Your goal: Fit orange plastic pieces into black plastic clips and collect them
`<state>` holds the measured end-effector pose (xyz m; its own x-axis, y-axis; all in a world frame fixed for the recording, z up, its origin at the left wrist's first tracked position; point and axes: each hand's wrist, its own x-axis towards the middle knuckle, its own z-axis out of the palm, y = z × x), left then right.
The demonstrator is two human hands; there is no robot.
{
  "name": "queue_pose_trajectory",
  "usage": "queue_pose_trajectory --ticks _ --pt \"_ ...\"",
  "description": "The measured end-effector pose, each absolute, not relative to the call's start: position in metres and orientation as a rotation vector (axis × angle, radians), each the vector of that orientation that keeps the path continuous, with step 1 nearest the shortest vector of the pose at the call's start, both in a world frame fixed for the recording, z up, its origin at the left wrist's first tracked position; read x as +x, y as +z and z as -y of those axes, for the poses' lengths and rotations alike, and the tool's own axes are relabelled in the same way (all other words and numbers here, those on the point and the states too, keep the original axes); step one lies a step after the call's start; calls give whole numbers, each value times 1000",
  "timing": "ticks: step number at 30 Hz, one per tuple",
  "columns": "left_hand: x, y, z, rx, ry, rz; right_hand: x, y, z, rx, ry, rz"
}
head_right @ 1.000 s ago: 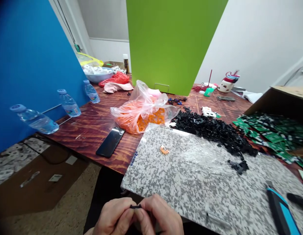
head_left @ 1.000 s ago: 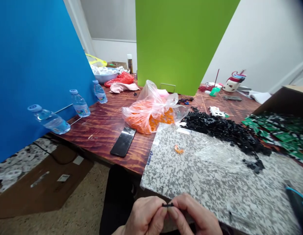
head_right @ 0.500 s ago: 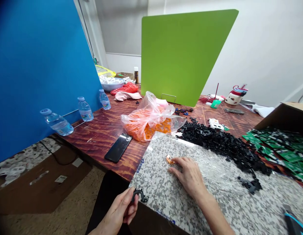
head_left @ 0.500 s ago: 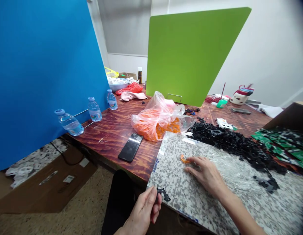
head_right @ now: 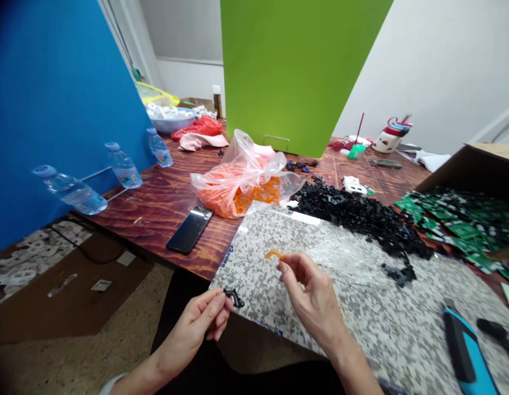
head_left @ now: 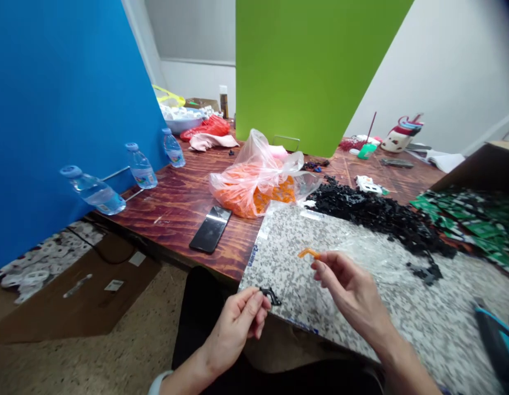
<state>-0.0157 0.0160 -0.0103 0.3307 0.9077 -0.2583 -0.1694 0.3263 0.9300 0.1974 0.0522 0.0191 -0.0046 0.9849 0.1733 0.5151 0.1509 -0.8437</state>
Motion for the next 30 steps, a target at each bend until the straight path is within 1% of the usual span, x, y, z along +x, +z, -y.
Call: queue_pose_trajectory --ticks 3,6,9,13,18,23,30 --pt "-10 -8 -16 981 860 -959 184 28 -24 -1420 900 1553" --pt "-4 -8 -13 1004 842 -950 169 28 -5 -1395 922 1559" --pt "-1 -10 -9 1087 829 -966 158 25 7 -1362 816 1627" --pt "0 -13 -5 1238 826 -980 152 20 13 -1325 551 1709" --pt "1 -14 -2 1371 819 -991 151 10 16 -1387 332 1765" --pt "3 -15 -1 1491 815 -1004 148 7 18 -1420 287 1747" --pt "5 -17 -3 1690 836 -1044 147 6 18 -1423 326 1733"
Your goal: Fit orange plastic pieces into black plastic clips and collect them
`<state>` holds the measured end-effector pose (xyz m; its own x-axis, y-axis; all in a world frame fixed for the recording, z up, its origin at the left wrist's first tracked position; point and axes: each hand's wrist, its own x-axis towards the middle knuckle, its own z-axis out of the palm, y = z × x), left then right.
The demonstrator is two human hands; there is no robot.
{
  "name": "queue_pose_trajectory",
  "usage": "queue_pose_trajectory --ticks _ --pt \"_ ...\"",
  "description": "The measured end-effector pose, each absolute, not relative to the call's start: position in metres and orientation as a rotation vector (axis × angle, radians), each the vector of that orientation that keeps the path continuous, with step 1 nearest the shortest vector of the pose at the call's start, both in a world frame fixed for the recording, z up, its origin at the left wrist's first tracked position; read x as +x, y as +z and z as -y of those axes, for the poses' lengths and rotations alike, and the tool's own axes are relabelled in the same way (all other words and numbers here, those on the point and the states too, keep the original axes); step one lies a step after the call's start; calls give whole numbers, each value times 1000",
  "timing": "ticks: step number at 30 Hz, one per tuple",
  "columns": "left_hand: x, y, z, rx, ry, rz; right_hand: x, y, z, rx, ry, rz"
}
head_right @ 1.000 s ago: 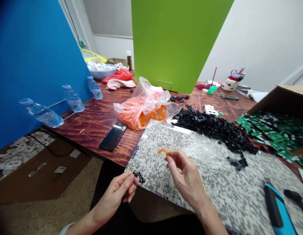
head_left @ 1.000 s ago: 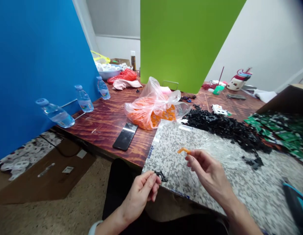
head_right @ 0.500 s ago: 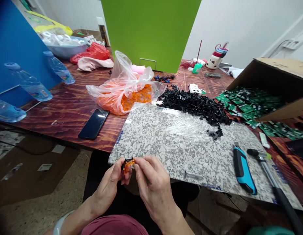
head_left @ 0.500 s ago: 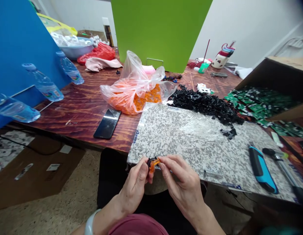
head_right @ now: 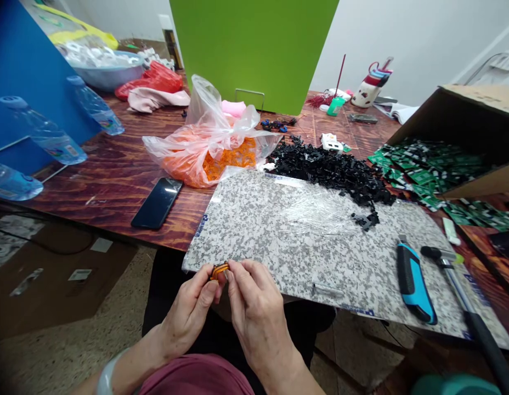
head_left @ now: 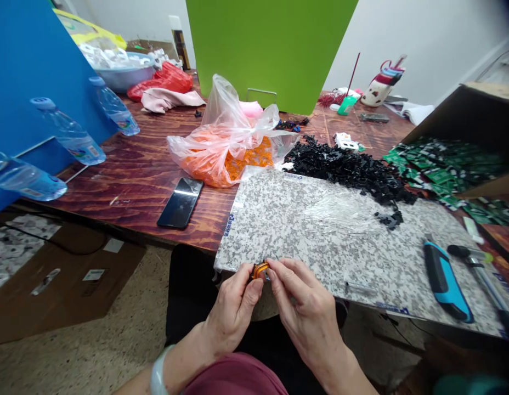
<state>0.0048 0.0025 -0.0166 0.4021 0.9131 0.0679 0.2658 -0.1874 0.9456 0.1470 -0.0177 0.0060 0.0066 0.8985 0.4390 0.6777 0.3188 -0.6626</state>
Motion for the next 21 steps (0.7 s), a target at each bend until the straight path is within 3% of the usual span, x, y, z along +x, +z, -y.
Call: queue_pose_trajectory --ticks 6,21 --pt "4 -17 -6 1684 839 -1044 147 9 16 -1381 423 1703" --pt "-16 -1 -9 1838 757 -710 161 21 14 -1210 1143 1526"
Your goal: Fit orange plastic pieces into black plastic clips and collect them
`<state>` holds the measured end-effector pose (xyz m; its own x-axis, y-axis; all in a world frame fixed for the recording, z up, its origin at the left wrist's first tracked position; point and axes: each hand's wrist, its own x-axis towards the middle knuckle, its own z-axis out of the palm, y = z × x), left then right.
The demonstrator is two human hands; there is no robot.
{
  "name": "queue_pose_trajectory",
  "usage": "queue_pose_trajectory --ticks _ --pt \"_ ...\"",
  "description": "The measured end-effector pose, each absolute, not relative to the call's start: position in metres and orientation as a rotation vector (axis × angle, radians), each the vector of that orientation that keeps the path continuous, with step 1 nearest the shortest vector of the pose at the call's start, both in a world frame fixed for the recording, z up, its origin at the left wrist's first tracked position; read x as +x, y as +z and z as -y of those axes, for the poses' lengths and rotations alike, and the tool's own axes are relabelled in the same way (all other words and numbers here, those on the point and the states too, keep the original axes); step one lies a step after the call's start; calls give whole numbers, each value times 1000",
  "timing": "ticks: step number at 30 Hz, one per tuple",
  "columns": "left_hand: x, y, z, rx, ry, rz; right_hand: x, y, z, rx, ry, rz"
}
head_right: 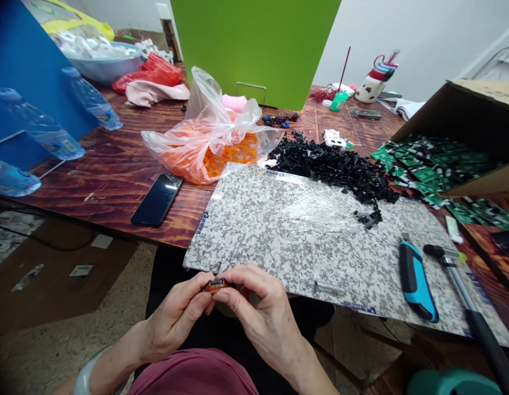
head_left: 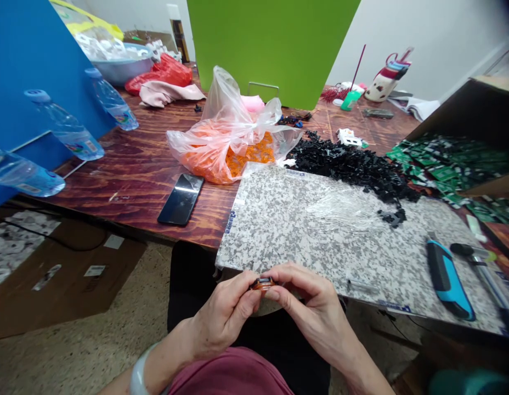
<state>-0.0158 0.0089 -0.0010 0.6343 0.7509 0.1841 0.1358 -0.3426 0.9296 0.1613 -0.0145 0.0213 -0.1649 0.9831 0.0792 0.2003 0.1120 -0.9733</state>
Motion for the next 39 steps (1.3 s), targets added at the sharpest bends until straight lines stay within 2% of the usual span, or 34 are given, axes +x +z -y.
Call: queue_pose_trajectory --ticks 25,32,39 --pt "-18 2 -7 2184 818 -617 165 25 26 -1150 1040 1650" --pt "-20 2 -9 2168 702 -577 168 24 25 -1178 1162 1590" --pt "-20 2 -10 2141 649 -572 168 21 26 -1138 1070 1651"
